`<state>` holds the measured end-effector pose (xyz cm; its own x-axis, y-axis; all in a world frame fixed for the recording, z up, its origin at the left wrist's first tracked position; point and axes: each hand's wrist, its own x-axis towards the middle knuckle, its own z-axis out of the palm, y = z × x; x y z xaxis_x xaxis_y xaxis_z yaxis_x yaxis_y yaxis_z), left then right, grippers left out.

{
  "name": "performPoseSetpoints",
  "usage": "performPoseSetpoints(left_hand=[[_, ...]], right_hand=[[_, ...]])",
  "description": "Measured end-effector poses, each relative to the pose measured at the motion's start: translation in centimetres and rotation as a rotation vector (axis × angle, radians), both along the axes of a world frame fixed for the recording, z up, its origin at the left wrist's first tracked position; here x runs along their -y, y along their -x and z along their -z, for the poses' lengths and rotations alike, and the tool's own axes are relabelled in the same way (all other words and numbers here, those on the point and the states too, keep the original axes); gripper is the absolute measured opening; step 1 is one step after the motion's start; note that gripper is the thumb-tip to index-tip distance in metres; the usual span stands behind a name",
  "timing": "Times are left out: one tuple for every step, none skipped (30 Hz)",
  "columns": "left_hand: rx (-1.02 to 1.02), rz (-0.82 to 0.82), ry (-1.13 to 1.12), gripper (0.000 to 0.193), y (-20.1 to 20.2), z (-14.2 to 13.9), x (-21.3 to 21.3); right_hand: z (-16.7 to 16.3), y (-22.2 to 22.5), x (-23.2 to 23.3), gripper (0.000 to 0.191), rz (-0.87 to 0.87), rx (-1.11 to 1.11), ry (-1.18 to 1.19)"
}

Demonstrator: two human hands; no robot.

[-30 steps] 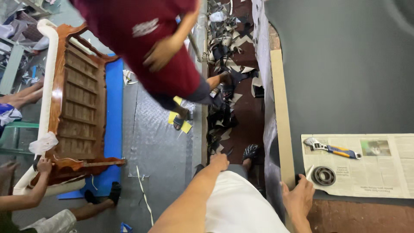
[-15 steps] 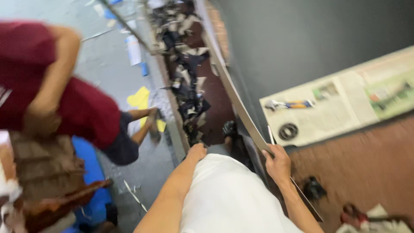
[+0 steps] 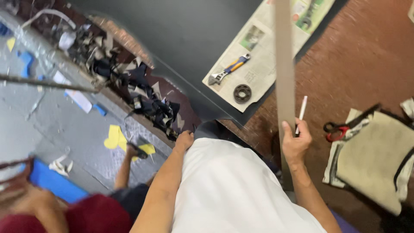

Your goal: The person cuts a piece of black fabric using scissors, then lays out a newspaper on the fabric and uses a ruler and marker to draw a straight line. The person then cuts along the marked line with scissors.

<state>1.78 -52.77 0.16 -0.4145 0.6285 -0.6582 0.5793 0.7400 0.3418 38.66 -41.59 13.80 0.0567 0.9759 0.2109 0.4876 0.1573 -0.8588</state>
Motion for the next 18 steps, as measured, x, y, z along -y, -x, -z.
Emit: performPoseSetpoints(left_hand=[[-0.006, 0.039, -0.026, 0.040, 0.0, 0.2, -0.9], [-0.009, 0.078, -0.051, 0.040, 0.2, 0.2, -1.7], [-0.011, 0.116, -0.076, 0.040, 0.3, 0.4, -2.5], [-0.004, 0.113, -0.081, 0.040, 0.5, 0.5, -3.2], [0.004, 0.110, -0.084, 0.041, 0.7, 0.7, -3.8], [0.012, 0.108, -0.086, 0.042, 1.1, 0.7, -4.3], [0.005, 0.169, -0.107, 0.041, 1.3, 0.9, -4.9], [-0.004, 0.234, -0.134, 0.041, 1.8, 1.1, -5.5], [-0.013, 0.301, -0.161, 0.042, 2.7, 1.2, -6.3], [0.004, 0.310, -0.140, 0.041, 3.5, 1.2, -6.6], [0.021, 0.315, -0.120, 0.041, 4.6, 1.1, -6.9], [0.028, 0.316, -0.110, 0.041, 6.2, 1.0, -8.0], [0.026, 0.303, -0.125, 0.041, 7.9, 1.1, -9.4], [0.028, 0.290, -0.132, 0.041, 9.5, 1.1, -10.2], [0.033, 0.279, -0.130, 0.042, 10.9, 1.2, -10.6], [0.050, 0.259, -0.143, 0.042, 12.4, 1.4, -10.9], [0.068, 0.236, -0.153, 0.042, 14.0, 1.5, -11.1], [0.084, 0.212, -0.166, 0.042, 15.4, 1.8, -11.4]], right_hand=[[0.5, -0.3, 0.1, 0.022, 0.057, -0.016, -0.002], [0.9, -0.5, 0.2, 0.022, 0.115, -0.022, 0.010], [1.5, -0.7, 0.2, 0.022, 0.171, -0.027, 0.021], [2.0, -0.9, 0.1, 0.023, 0.225, -0.033, 0.034], [2.5, -1.1, 0.1, 0.022, 0.258, -0.043, 0.040], [3.1, -1.2, 0.0, 0.022, 0.293, -0.053, 0.045], [3.6, -1.5, -0.2, 0.021, 0.331, -0.063, 0.047], [4.2, -1.7, -0.4, 0.022, 0.370, -0.046, 0.053], [4.8, -1.8, -0.7, 0.022, 0.412, -0.030, 0.060], [5.4, -1.9, -0.8, 0.023, 0.455, -0.006, 0.076], [6.0, -2.1, -1.0, 0.022, 0.486, 0.000, 0.075], [6.8, -2.0, -1.4, 0.021, 0.510, -0.004, 0.063], [7.7, -1.7, -2.0, 0.021, 0.530, -0.014, 0.050], [8.5, -1.4, -2.6, 0.022, 0.556, 0.012, 0.043], [9.3, -1.1, -3.4, 0.023, 0.584, 0.043, 0.045], [10.0, -0.8, -4.2, 0.024, 0.611, 0.077, 0.053], [10.6, -0.4, -5.2, 0.025, 0.628, 0.036, 0.080], [11.1, 0.0, -6.3, 0.026, 0.645, -0.007, 0.104]])
